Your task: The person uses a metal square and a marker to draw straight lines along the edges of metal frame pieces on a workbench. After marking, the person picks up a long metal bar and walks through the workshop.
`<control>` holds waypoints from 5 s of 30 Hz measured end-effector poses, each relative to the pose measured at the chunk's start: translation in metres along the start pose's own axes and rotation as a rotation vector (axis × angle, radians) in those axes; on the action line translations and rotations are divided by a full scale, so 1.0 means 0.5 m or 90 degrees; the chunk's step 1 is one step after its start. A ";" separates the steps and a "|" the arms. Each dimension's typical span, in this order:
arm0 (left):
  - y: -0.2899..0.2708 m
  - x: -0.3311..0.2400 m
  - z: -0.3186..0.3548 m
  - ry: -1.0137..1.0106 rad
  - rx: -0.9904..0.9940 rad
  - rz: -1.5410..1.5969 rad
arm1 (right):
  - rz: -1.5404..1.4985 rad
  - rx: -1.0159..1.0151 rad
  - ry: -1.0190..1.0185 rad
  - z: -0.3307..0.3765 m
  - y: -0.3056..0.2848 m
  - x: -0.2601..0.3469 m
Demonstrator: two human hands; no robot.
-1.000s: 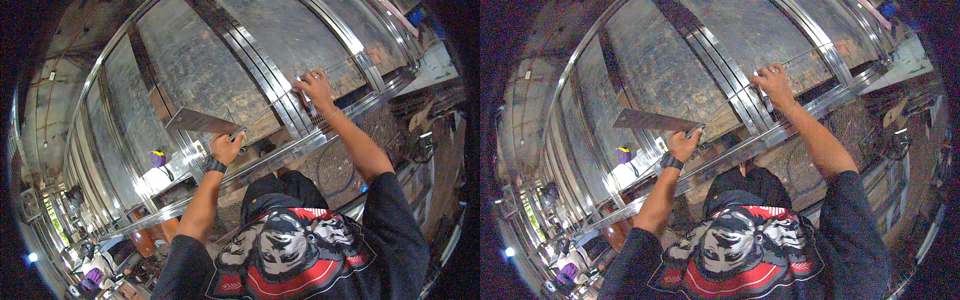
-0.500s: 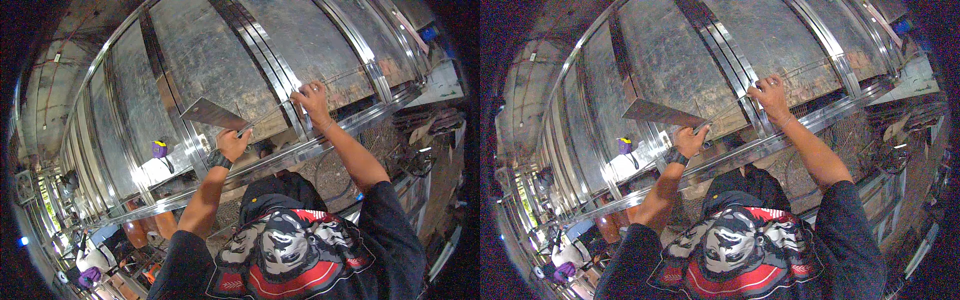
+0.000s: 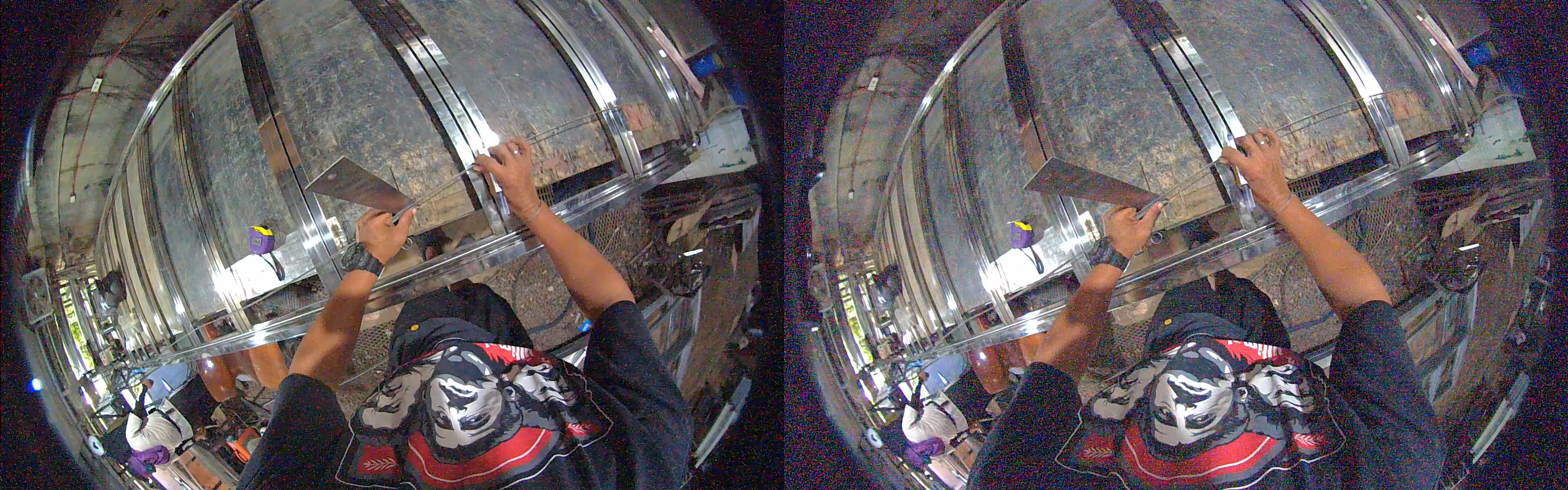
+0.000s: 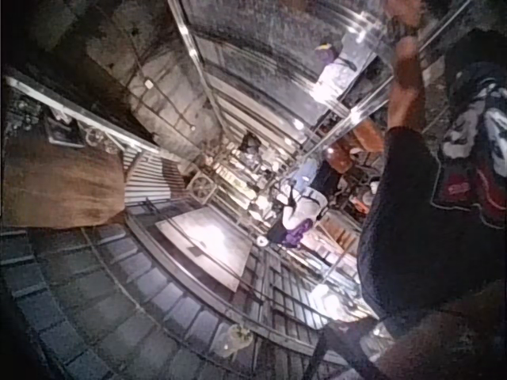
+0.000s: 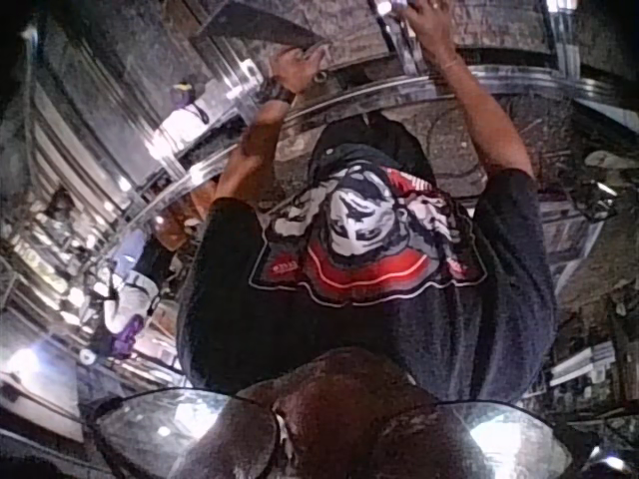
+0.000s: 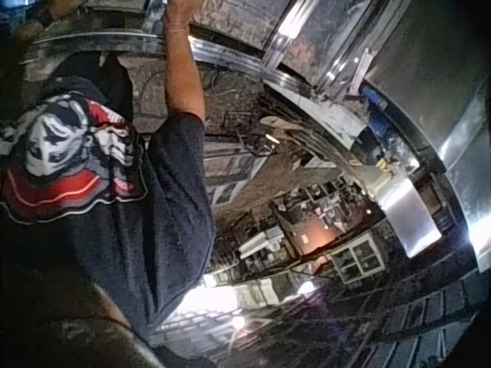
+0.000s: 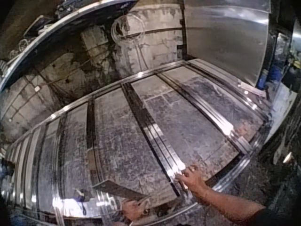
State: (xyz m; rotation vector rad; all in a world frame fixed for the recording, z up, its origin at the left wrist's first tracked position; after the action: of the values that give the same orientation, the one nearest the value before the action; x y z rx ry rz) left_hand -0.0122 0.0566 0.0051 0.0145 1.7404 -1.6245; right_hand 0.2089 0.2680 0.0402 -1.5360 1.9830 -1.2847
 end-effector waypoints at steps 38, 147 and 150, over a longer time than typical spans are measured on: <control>-0.044 -0.048 0.004 0.078 -0.034 0.039 | 0.012 0.020 -0.017 0.000 0.002 0.000; -0.032 -0.040 0.002 0.145 -0.050 0.001 | -0.029 0.189 0.067 0.010 -0.029 -0.098; -0.035 -0.046 0.004 0.149 -0.093 0.052 | -0.048 0.193 0.072 0.002 -0.029 -0.096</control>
State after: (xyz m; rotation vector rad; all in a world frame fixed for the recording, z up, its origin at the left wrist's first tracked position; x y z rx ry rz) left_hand -0.0032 0.0621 0.0321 0.2101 2.0057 -1.4810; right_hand 0.2361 0.3103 0.0387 -1.4289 1.7085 -1.6492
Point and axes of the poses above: each hand's wrist, its own z-axis away from the middle knuckle, its own y-axis out of the palm, x = y × z, the point moved 4 cm from there along -z, towards the middle knuckle, and after that the axes turned 2 degrees about x, right-handed, at the moved point
